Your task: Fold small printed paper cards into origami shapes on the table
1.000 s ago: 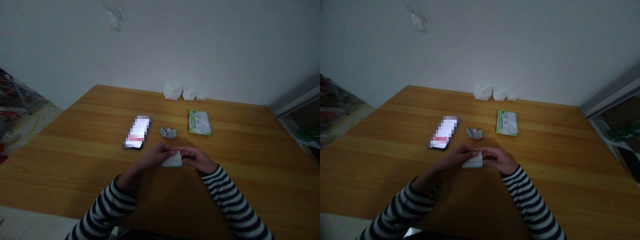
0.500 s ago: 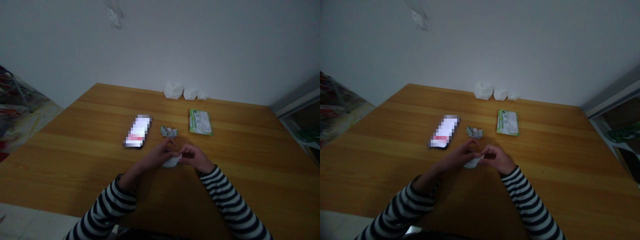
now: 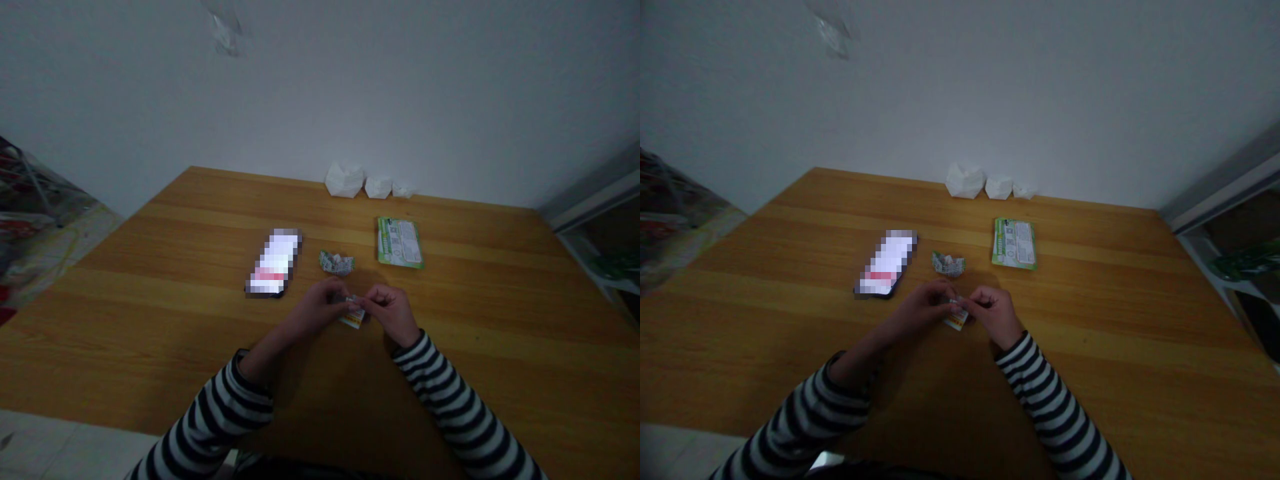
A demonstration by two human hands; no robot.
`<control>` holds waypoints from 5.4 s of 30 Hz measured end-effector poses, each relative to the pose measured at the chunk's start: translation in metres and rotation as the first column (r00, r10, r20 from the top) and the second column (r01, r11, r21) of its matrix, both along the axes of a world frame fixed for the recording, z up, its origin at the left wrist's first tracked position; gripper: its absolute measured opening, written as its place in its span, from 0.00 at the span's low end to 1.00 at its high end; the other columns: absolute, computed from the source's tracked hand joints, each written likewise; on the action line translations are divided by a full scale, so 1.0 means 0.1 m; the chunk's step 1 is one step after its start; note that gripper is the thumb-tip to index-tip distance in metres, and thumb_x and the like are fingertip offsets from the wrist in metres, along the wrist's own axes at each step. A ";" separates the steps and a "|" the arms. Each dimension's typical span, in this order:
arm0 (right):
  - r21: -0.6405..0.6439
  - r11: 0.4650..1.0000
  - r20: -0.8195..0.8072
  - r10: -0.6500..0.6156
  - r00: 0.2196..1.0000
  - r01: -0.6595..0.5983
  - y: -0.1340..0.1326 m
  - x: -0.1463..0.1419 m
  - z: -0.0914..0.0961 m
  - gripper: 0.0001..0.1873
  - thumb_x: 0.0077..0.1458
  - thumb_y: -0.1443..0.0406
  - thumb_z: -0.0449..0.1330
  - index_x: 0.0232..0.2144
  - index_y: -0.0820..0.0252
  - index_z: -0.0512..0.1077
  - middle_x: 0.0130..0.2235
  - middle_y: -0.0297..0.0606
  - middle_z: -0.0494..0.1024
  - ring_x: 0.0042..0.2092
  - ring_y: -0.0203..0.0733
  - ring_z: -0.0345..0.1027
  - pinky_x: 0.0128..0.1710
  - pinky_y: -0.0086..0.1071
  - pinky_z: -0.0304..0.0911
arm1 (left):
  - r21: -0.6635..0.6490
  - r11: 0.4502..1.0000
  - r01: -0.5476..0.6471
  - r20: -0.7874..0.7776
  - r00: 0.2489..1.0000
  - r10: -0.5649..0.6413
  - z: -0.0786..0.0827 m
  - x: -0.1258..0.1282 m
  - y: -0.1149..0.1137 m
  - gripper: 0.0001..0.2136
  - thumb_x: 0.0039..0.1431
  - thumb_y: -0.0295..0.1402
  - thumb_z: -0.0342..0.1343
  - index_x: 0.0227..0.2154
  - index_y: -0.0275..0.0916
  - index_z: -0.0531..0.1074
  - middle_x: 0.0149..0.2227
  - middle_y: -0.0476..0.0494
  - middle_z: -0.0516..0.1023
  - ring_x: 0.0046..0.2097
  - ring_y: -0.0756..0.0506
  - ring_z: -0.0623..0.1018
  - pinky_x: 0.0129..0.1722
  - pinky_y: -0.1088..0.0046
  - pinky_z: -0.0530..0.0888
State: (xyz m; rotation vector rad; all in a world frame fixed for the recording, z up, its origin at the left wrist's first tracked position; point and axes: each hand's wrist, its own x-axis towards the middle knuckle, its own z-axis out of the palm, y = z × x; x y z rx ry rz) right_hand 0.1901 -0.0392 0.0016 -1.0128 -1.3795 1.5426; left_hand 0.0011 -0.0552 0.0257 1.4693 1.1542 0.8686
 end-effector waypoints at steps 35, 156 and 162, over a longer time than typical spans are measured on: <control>0.159 0.971 0.123 -0.198 0.972 0.178 0.05 0.05 -0.02 0.07 0.47 0.61 0.71 0.25 0.58 0.79 0.34 0.42 0.84 0.37 0.46 0.78 0.40 0.39 0.73 | 0.312 0.928 -0.203 -0.284 0.912 0.295 0.00 0.15 -0.14 0.06 0.55 0.23 0.57 0.25 0.37 0.73 0.23 0.48 0.75 0.26 0.50 0.71 0.28 0.76 0.63; 0.805 0.579 0.226 -0.499 0.837 0.128 -0.13 0.02 0.01 0.13 0.59 0.71 0.59 0.37 0.48 0.81 0.40 0.35 0.85 0.42 0.46 0.81 0.62 0.53 0.63 | -0.231 0.938 -0.260 0.341 0.881 0.328 -0.05 0.15 0.00 0.20 0.60 0.47 0.58 0.45 0.36 0.79 0.41 0.39 0.84 0.42 0.42 0.83 0.46 0.64 0.78; 0.860 0.478 0.395 -0.399 0.828 -0.180 -0.06 0.01 0.02 0.16 0.63 0.72 0.56 0.42 0.50 0.79 0.43 0.35 0.84 0.45 0.44 0.77 0.65 0.52 0.57 | -0.404 0.875 -0.267 0.424 0.792 0.438 -0.12 0.07 0.05 0.17 0.49 0.41 0.69 0.39 0.35 0.82 0.40 0.40 0.85 0.40 0.44 0.83 0.45 0.67 0.78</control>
